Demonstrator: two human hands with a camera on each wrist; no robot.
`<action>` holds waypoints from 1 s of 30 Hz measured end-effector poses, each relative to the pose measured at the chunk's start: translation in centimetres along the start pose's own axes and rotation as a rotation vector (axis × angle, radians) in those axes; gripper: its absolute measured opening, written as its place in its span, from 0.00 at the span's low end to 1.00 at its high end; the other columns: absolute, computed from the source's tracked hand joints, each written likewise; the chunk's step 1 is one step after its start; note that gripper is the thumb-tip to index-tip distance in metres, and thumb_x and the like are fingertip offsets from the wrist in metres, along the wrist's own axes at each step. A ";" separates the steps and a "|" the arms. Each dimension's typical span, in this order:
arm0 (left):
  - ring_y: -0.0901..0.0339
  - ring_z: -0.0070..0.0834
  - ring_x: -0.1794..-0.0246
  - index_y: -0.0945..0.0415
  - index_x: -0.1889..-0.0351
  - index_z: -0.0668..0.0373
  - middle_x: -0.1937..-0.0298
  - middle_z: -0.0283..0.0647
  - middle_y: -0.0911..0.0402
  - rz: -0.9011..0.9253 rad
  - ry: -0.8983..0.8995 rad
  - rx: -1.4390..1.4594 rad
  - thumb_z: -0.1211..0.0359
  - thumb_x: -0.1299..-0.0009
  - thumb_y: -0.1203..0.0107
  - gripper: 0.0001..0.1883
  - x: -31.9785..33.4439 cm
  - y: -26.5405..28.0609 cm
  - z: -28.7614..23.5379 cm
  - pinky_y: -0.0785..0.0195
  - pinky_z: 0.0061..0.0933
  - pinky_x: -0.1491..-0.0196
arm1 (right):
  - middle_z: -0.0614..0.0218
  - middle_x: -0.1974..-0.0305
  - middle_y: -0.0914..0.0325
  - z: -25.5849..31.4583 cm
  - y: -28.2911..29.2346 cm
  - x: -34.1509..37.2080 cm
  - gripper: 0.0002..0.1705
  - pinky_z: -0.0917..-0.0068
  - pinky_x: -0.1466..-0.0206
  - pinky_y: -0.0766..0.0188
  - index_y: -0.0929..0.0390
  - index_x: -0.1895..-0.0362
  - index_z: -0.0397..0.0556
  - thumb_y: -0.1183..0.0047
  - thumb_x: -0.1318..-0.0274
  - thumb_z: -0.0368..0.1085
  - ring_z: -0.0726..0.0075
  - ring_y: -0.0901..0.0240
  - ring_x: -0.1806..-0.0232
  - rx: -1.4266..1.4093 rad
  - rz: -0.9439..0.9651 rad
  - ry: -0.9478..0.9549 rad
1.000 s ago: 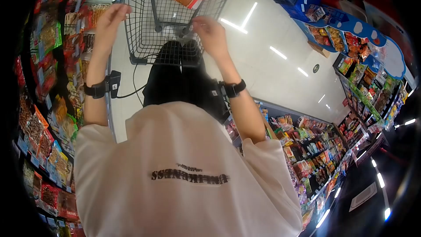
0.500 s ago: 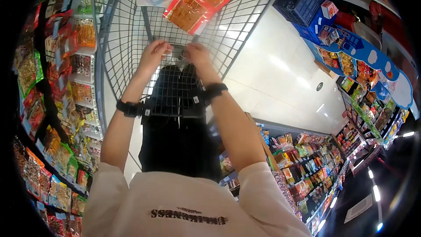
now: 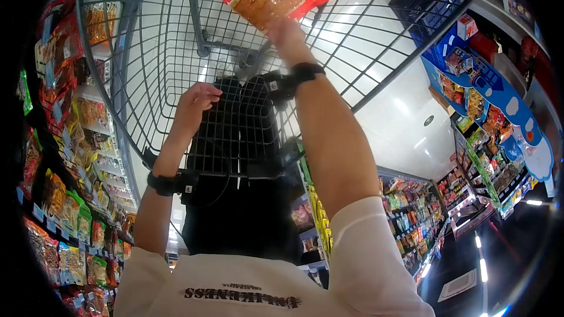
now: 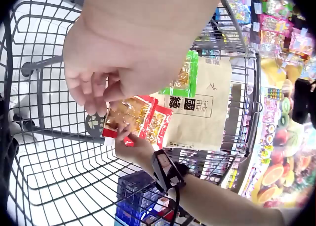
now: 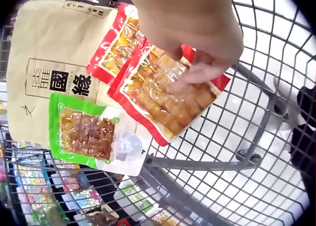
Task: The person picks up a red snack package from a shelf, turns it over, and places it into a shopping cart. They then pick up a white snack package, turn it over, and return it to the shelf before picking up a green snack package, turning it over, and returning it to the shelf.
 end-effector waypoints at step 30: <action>0.26 0.35 0.38 0.39 0.31 0.63 0.36 0.45 0.29 -0.519 0.069 0.626 0.44 0.19 0.58 0.33 2.4 -1.1 -2.4 0.30 0.38 0.40 | 0.45 0.46 0.18 -0.7 -3.1 16.4 0.43 0.65 0.50 0.22 0.31 0.33 0.29 0.26 0.47 0.40 0.56 0.20 0.50 0.227 -0.262 0.075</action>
Point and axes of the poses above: each hand's wrist, its own x-axis away from the middle knuckle, its own y-axis out of the back of the hand, z = x × y, the point moved 2 cm from there along -x, towards the middle knuckle
